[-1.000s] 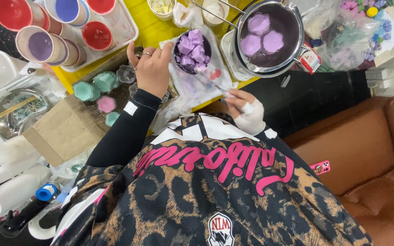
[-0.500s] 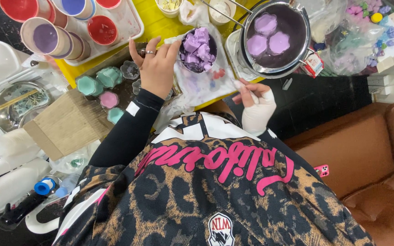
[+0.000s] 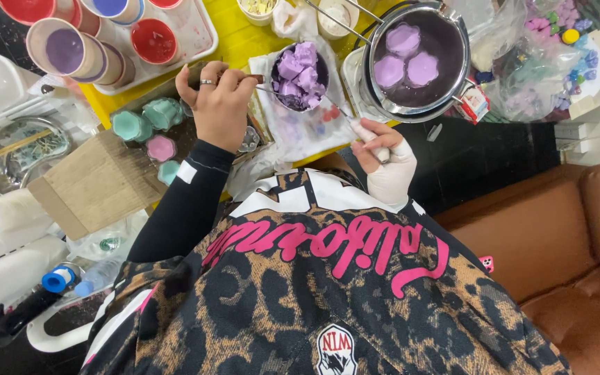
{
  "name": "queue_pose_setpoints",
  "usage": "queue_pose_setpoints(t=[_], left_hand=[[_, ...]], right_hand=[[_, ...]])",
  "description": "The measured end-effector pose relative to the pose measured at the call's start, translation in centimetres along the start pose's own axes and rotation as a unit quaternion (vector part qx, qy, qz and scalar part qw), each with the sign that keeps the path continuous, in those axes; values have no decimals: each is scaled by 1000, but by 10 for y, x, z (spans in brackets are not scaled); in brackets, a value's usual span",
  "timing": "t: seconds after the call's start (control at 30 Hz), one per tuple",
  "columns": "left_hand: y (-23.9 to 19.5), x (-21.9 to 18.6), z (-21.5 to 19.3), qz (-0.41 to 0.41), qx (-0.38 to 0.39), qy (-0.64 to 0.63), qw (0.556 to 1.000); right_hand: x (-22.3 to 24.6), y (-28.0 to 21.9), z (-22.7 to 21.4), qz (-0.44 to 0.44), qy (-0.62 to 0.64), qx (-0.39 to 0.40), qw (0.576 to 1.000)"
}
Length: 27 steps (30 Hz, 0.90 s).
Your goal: The person scoops purple wax pieces from a container and presses them into a clear mold, then dips and holds the mold in a pot of melted wax to coat or fill it, repeating the scooping and dipping steps at the work table.
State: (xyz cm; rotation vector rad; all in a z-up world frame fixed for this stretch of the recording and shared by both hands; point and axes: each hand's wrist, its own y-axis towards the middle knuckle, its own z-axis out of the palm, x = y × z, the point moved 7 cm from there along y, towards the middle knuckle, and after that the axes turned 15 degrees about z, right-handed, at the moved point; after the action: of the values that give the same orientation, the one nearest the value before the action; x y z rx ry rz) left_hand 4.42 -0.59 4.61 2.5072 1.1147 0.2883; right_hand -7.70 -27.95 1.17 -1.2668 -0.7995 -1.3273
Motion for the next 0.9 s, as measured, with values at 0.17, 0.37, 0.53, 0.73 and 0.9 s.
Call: queue_pose_setpoints(t=[0.17, 0.37, 0.53, 0.73, 0.9], left_hand=[[10, 2, -11, 29, 9, -25, 999], [13, 1, -20, -5, 23, -141, 990], [-2, 6, -16, -136, -41, -338, 930], [-30, 5, 3, -305, -138, -472, 815], [-37, 1, 10, -337, -182, -527, 758]], right_hand=[[2, 7, 5, -16, -41, 33, 998], [35, 21, 39, -183, -219, 81, 955], [55, 41, 82, -228, -261, 80, 934], [56, 71, 121, -245, -320, 88, 911], [66, 67, 143, -281, -331, 143, 889]])
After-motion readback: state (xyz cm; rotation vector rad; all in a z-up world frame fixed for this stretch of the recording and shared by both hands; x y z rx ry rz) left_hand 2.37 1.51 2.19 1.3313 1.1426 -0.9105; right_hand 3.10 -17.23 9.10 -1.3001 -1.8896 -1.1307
